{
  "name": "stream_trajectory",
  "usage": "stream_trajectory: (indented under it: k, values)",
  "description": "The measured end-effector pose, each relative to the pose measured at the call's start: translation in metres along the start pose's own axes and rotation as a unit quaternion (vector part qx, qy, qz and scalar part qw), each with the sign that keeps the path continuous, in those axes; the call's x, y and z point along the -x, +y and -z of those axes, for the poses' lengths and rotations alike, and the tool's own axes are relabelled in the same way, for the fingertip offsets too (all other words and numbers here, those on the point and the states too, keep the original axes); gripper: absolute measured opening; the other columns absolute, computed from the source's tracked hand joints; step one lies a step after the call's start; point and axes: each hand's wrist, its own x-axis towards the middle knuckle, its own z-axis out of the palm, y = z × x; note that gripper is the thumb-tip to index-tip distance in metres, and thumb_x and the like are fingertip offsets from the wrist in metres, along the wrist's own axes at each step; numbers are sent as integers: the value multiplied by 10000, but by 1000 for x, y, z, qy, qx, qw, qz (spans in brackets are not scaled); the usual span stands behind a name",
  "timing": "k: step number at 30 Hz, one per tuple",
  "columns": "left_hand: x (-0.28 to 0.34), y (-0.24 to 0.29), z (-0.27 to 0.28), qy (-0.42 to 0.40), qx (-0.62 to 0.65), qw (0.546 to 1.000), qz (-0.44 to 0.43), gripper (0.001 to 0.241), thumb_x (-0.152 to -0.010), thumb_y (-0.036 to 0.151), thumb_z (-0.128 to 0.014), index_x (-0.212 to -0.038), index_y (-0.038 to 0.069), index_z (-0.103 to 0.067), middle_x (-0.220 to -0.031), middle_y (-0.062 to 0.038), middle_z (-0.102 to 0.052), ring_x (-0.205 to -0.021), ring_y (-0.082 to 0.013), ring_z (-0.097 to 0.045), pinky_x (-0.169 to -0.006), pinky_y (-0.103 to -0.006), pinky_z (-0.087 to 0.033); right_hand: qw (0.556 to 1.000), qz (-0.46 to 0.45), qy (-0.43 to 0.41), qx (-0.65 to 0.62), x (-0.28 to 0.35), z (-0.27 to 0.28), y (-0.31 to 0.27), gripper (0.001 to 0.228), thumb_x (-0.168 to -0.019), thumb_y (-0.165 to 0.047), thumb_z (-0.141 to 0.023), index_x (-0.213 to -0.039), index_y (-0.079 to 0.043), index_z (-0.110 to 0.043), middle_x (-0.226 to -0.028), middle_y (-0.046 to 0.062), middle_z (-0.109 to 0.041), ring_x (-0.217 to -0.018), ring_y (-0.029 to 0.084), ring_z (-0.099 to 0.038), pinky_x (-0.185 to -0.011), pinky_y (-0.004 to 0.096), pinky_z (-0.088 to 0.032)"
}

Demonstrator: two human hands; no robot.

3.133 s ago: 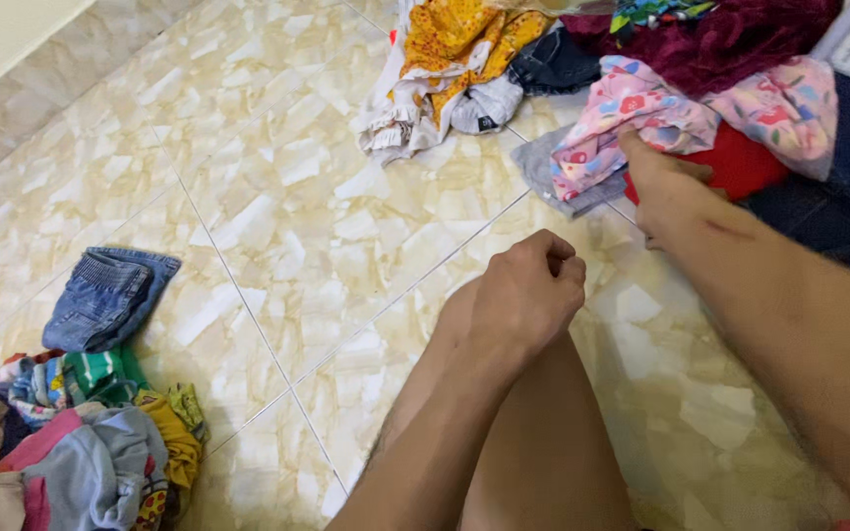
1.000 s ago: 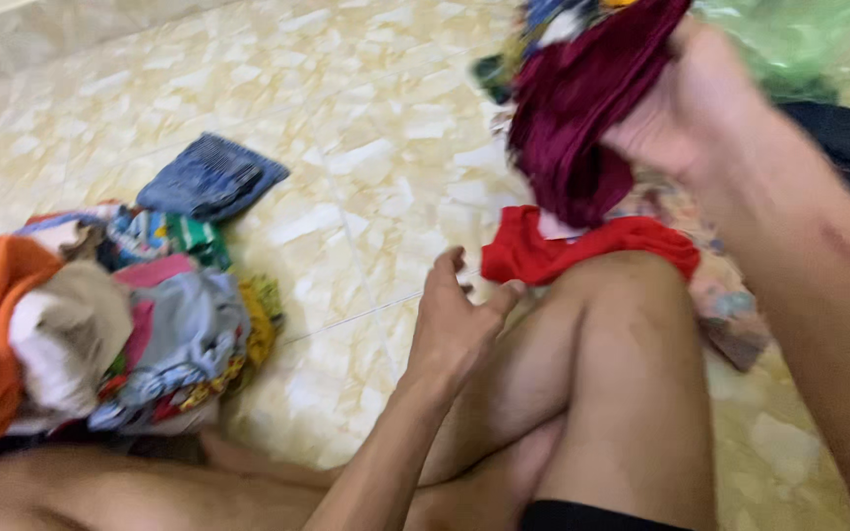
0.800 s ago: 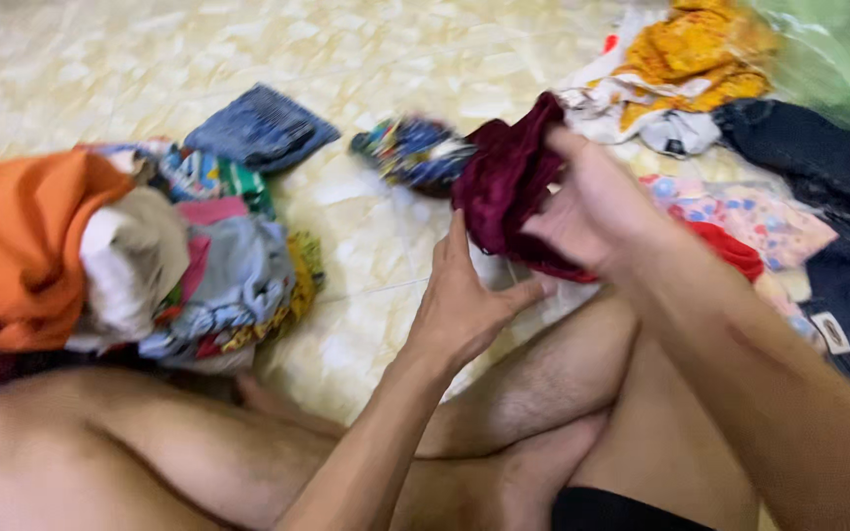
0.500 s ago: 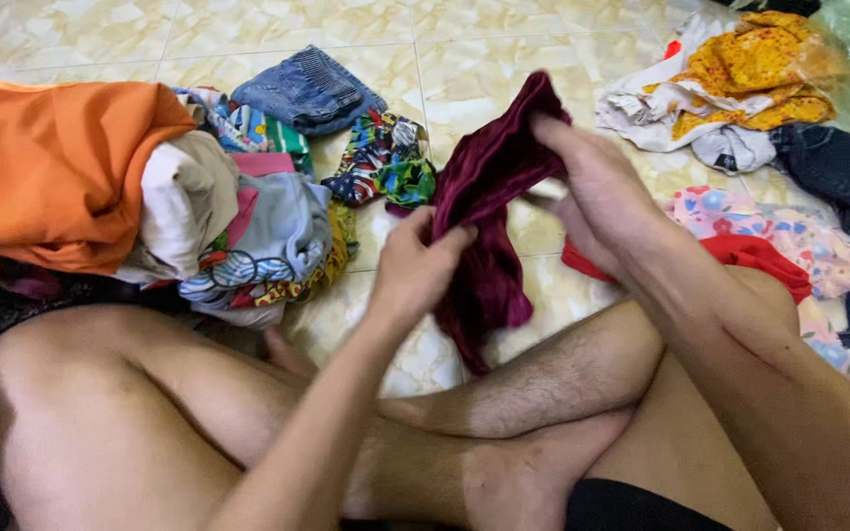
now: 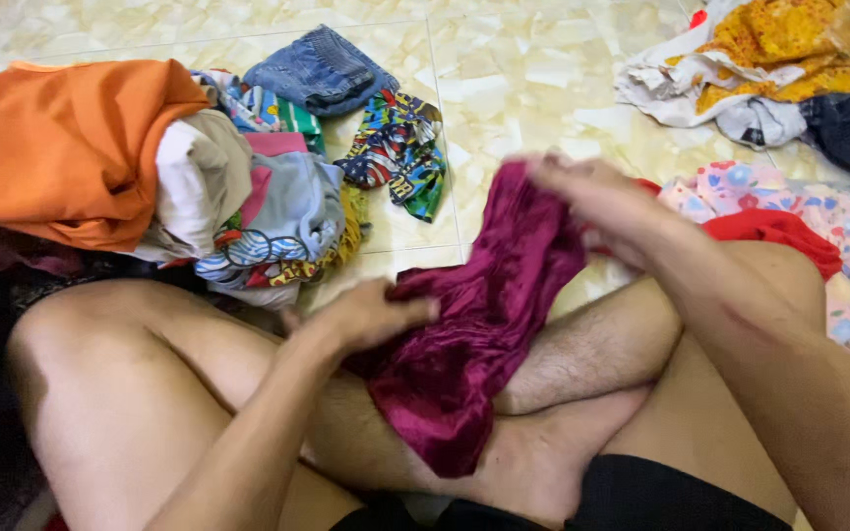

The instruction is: The person folds children's clothing by hand, including shorts, shirts, and a dress, placing them into a pile on the floor.

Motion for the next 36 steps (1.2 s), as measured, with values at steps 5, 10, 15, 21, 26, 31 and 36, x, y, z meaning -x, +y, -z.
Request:
stream_trajectory:
  k: [5,10,15,21,26,31,36]
  values:
    - [-29,-38,-16,37,-71,994,71,677,-753,621,-746,-1201,113,-757,-1180,-140,-751,-1237,-302,-649,-1040,-464,-511,940,-147,-85,296,1,10,47,1006,-751,-585,-787,-1421,112,-506,-1419,328,-518,-1263,434,-576,-832,449,-618]
    - [-11,-16,-15,26,70,992,102,603,-683,560,-790,-1178,216,-776,-1150,-110,-748,-1171,-266,-679,-977,-404,-548,940,-154,4,305,-58,10,123,953,-672,-525,-903,-1311,109,-591,-1255,259,-589,-1016,347,-656,-644,359,-626]
    - [-23,-41,-8,48,-27,995,84,597,-719,587,-774,-1187,215,-775,-1156,-119,-744,-1200,-291,-664,-990,-455,-546,949,-110,-37,292,-73,-5,147,684,-675,-401,-898,-1201,-3,-717,-1142,231,-705,-987,367,-710,-646,458,-628]
    - [-5,-17,-1,-18,-61,989,133,695,-728,472,-769,-1284,59,-711,-1311,-215,-680,-1291,-331,-615,-1067,-470,-499,995,-61,39,-72,-49,19,111,568,-677,-83,-653,-1245,-114,-645,-1015,62,-604,-928,260,-578,-701,379,-463]
    - [-25,-28,-21,-28,-28,995,95,605,-800,413,-768,-1319,110,-696,-1210,-203,-716,-1188,-354,-674,-1003,-483,-542,868,95,174,455,-51,19,92,928,-786,-272,-812,-1514,42,-330,-1524,258,-305,-1388,473,-340,-1062,664,-416]
    - [-42,-55,-54,-54,-184,981,31,555,-863,426,-660,-1299,87,-610,-1239,-214,-663,-1223,-407,-626,-971,-564,-533,847,210,5,488,-93,-66,101,446,-848,-350,-685,-1230,-121,-668,-1298,175,-531,-1261,450,-523,-987,552,-478]
    - [-24,-45,-39,59,-88,994,13,730,-838,346,-661,-1472,89,-405,-1395,-200,-509,-1357,-424,-479,-1051,-624,-458,854,142,-130,483,-122,-129,101,663,-887,-409,-607,-1518,-281,-449,-1584,220,-238,-1374,528,-435,-1123,581,-403]
